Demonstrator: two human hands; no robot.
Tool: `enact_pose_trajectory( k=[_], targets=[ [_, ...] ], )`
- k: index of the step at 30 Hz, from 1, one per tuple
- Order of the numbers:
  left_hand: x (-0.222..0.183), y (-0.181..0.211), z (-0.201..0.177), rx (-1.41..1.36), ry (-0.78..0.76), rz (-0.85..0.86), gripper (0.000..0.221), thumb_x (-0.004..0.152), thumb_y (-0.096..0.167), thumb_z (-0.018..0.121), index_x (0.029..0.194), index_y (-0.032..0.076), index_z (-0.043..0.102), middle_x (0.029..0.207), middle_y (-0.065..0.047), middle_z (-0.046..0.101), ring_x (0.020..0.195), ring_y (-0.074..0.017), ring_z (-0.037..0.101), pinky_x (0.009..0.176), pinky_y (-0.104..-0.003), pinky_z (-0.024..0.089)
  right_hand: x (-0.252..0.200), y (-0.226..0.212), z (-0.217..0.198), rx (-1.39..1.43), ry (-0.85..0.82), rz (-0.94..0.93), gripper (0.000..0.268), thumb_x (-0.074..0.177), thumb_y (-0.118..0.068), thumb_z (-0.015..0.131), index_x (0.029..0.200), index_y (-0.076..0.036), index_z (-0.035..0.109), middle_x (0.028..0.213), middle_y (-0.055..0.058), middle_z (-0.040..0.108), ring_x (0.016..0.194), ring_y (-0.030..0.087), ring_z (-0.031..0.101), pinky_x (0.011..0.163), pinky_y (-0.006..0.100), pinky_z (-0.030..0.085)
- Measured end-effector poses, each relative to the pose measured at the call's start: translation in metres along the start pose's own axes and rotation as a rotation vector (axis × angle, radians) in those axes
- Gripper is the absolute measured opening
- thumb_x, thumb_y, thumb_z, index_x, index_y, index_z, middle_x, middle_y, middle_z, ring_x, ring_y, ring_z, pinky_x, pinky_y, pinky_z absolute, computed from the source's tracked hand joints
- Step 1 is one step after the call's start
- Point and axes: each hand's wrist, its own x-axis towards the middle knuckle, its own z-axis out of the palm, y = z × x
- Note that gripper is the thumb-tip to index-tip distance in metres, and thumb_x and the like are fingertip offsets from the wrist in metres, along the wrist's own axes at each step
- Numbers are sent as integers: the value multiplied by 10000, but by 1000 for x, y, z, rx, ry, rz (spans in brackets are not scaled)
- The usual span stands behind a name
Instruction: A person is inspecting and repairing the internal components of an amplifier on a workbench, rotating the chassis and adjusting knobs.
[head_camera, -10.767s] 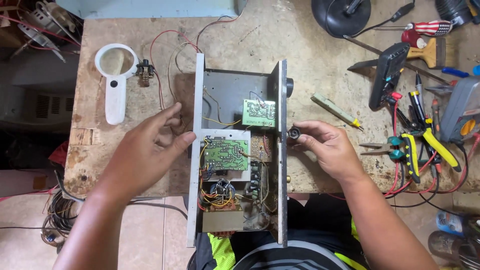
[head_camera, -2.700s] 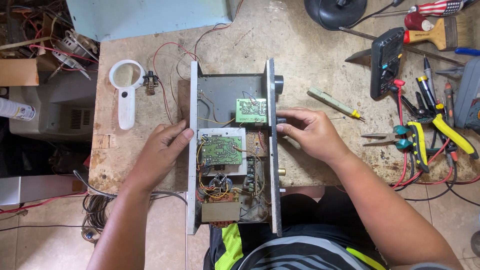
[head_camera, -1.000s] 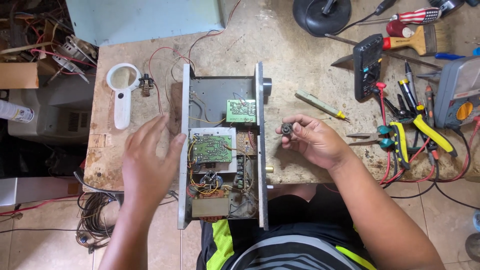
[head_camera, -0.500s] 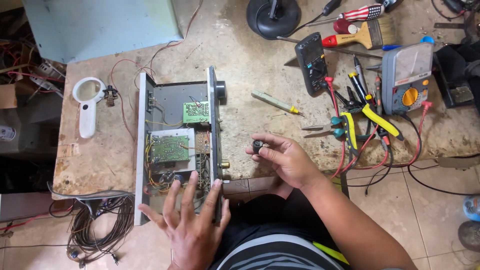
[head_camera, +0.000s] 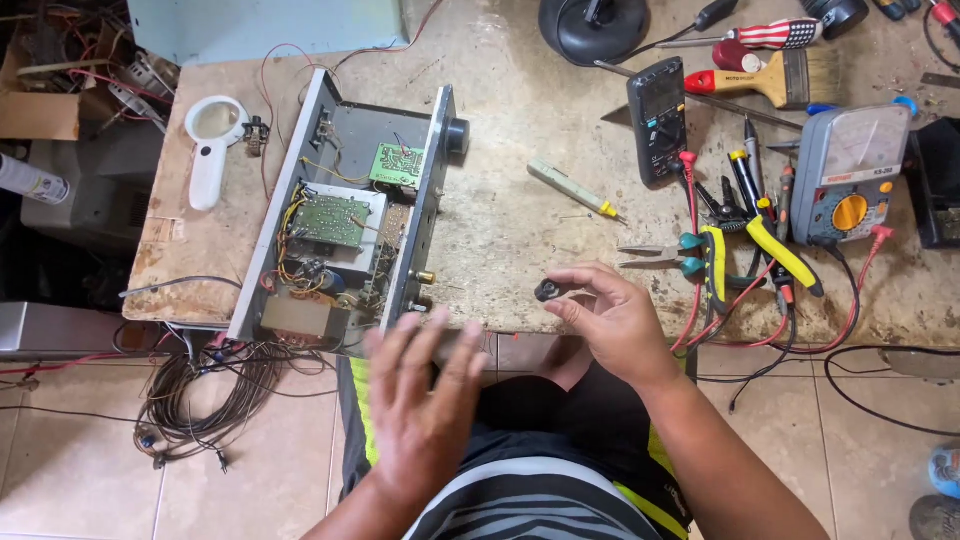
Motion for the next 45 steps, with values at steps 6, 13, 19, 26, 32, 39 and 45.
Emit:
enact_pose_trajectory(
  k=[6,13,19,26,32,39,45],
  targets=[
    [14,24,78,-749,-1,-174,418,793,248,878,1181,159,751,1087,-58,757,929,-273,733,850,-421,601,-5,-8,-9,66,-111,32,307,817,25,821,1119,41,768,974,147,740,863,166,713,719,297,643],
    [21,10,129,-891,-61,-328,281,772,118,873,1038,176,804,935,-26,778,828,-238,760,756,-346,614,31,-27,-30,-298,-64,-26,244,977,-247,744,1137,-70,793,984,135,763,719,141,672,679,314,600],
    [23,6,151,-667,-139,-217,522,751,73,834,1247,106,676,1014,-108,751,959,-316,704,888,-437,563,118,36,-31,-1065,-1,-163,394,903,-319,803,1239,-119,758,1039,93,622,946,331,707,772,459,592],
    [21,-1,153,-657,-203,-216,549,750,133,834,1270,115,660,1005,-86,758,988,-324,695,924,-455,546,143,60,-40,-1115,0,-198,279,907,-325,815,1112,-136,796,979,75,620,922,335,702,758,445,578],
    [21,-3,157,-627,-202,-190,536,738,286,883,1225,148,704,1042,-63,748,980,-302,693,929,-429,540,85,26,-47,-687,188,-564,136,992,-129,803,1025,-41,705,797,90,578,753,289,671,605,373,542],
    [26,-1,156,-589,-195,-194,335,807,332,836,1110,206,768,950,-8,710,910,-268,675,879,-395,548,-2,6,-28,-332,152,-254,174,838,-55,743,987,16,689,858,170,697,787,268,714,682,391,605],
    [28,-1,151,-569,-234,-190,281,850,305,799,1106,190,777,946,-30,694,904,-291,664,874,-408,540,-21,30,-27,-451,385,-215,584,736,-84,915,1169,22,538,1106,243,618,913,390,709,708,436,614]
  ],
)
